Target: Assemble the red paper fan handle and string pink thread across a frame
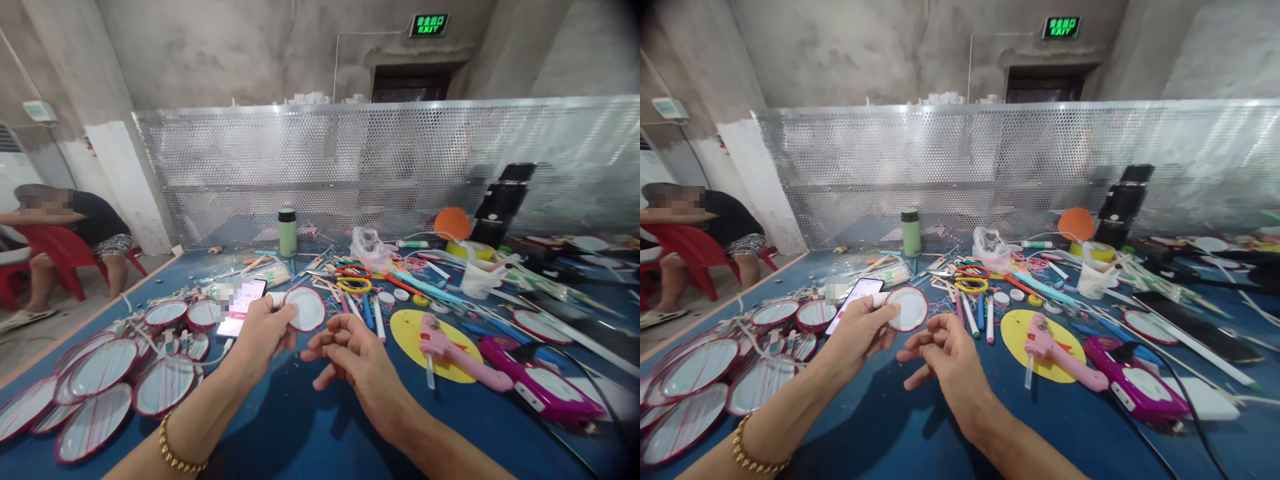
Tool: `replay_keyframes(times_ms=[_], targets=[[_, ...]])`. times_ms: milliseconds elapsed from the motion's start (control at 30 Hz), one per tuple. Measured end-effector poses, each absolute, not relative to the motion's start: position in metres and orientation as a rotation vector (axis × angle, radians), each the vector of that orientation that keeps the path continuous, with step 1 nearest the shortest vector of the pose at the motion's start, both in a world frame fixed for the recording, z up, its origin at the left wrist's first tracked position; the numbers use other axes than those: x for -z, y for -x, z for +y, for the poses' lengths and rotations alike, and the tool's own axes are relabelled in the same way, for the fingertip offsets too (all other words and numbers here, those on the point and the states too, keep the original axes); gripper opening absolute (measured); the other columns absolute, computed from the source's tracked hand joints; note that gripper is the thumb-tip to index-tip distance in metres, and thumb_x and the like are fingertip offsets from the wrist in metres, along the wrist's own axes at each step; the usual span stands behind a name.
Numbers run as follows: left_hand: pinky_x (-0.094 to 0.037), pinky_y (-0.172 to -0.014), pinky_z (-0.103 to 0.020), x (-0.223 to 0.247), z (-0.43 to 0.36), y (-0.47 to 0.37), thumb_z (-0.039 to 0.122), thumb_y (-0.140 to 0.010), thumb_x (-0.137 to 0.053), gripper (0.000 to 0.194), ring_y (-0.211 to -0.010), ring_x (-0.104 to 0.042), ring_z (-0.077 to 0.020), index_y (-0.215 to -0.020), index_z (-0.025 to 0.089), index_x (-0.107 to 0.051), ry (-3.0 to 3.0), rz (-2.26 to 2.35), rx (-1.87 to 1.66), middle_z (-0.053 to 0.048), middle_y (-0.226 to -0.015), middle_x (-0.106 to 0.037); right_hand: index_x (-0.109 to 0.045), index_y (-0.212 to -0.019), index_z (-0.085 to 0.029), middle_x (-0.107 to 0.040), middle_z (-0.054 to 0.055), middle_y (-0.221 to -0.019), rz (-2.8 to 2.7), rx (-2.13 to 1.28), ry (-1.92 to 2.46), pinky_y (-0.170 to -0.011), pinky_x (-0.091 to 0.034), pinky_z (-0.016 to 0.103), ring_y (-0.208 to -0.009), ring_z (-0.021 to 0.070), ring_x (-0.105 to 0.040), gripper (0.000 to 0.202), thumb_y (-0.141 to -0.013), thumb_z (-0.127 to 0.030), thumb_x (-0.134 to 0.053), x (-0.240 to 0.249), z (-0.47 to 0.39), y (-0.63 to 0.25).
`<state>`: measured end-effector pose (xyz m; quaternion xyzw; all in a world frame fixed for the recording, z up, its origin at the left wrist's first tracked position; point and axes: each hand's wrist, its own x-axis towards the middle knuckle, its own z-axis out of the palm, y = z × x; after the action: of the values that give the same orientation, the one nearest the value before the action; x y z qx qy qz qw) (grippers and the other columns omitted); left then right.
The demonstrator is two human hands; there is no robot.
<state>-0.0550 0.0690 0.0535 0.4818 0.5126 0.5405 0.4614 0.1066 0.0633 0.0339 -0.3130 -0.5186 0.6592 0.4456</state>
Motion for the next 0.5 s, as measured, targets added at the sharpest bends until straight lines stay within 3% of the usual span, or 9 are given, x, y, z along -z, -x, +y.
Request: replay_keyframes(times_ms=[233, 500], targets=[[-0.018, -0.031, -0.015, -0.05, 0.068, 0.054, 0.034, -0.079, -0.059, 0.022, -0.028, -0.03, -0.004, -0.067, 0.016, -0.056, -1.207, 1.282, -1.33, 0.005, -0.034, -0.049, -0.048, -0.101, -0.019, -0.062, 0.002, -0.088, -1.138, -1.751, 0.764, -0.058, -0.061, 0.032, -0.087, 0.0255, -0.072, 0.039, -0.072, -0.022, -0.073, -0.038, 0.062, -0.104], [-0.017, -0.032, -0.016, -0.056, 0.059, 0.052, 0.04, -0.084, -0.06, 0.029, -0.029, -0.03, -0.0033, -0.068, 0.016, -0.058, -1.323, 1.212, -1.161, 0.005, -0.036, -0.049, -0.06, -0.102, -0.016, -0.068, 0.004, -0.091, -1.098, -1.836, 0.706, -0.057, -0.057, 0.025, -0.076, 0.0159, -0.067, 0.034, -0.068, -0.013, -0.067, -0.036, 0.067, -0.108]])
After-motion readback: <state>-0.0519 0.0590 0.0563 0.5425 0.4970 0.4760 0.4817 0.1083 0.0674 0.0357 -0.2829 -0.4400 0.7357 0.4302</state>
